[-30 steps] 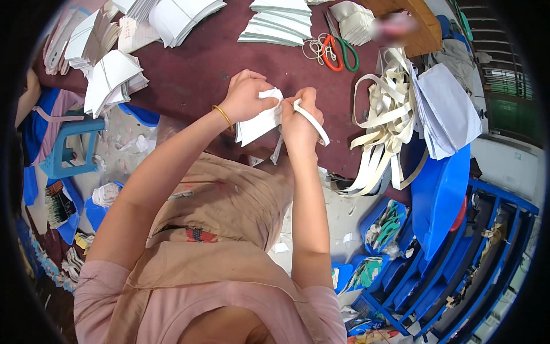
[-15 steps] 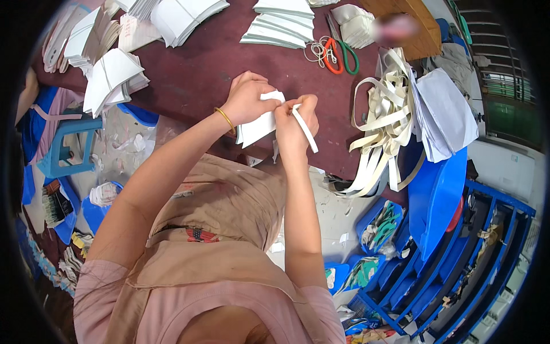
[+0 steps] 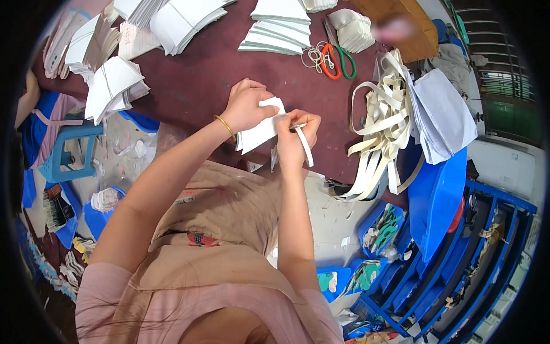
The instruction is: Manually organizing and stacking small white fabric shoe components.
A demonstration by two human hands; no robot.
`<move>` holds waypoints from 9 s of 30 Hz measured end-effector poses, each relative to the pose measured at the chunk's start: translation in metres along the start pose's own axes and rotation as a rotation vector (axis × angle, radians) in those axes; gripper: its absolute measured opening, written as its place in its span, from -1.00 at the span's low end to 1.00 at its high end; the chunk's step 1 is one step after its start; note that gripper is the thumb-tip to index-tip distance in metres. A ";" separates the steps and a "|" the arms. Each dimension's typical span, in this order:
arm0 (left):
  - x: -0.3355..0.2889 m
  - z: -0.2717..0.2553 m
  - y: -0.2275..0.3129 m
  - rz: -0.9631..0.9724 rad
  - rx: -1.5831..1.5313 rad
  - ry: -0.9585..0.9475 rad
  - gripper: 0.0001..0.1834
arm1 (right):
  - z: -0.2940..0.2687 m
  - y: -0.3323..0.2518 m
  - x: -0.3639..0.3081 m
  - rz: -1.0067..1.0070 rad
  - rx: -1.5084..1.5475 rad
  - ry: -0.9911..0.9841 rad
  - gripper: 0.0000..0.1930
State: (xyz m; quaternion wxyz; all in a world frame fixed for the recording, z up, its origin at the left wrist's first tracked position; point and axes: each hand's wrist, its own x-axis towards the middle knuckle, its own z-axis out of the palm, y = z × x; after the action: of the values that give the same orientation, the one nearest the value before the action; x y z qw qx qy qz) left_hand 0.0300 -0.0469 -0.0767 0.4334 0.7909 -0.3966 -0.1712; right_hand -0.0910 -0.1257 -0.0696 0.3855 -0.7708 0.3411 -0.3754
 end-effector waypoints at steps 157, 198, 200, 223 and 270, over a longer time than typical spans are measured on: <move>-0.002 -0.007 -0.001 0.064 0.038 -0.099 -0.62 | -0.077 -0.008 -0.050 0.094 -0.130 -0.478 -0.68; -0.013 -0.014 0.005 0.278 0.199 -0.030 -0.53 | -0.074 -0.032 -0.085 0.403 -0.179 -0.457 -0.68; -0.012 -0.016 0.018 0.450 0.350 0.235 -0.53 | -0.069 -0.014 -0.091 0.189 -0.105 -0.370 -0.69; -0.007 -0.046 0.000 0.026 -0.226 -0.383 -0.80 | -0.011 -0.017 -0.032 0.431 0.444 -0.402 -0.75; -0.045 -0.058 0.036 0.127 -0.449 -0.467 -0.68 | -0.059 -0.022 -0.060 0.337 0.618 -0.078 -0.62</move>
State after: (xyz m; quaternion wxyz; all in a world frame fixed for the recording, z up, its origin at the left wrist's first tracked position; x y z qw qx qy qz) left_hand 0.0200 0.0089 -0.0177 0.5042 0.5886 -0.4860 -0.4039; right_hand -0.1644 -0.0861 -0.0449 0.6698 -0.5645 0.3188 -0.3621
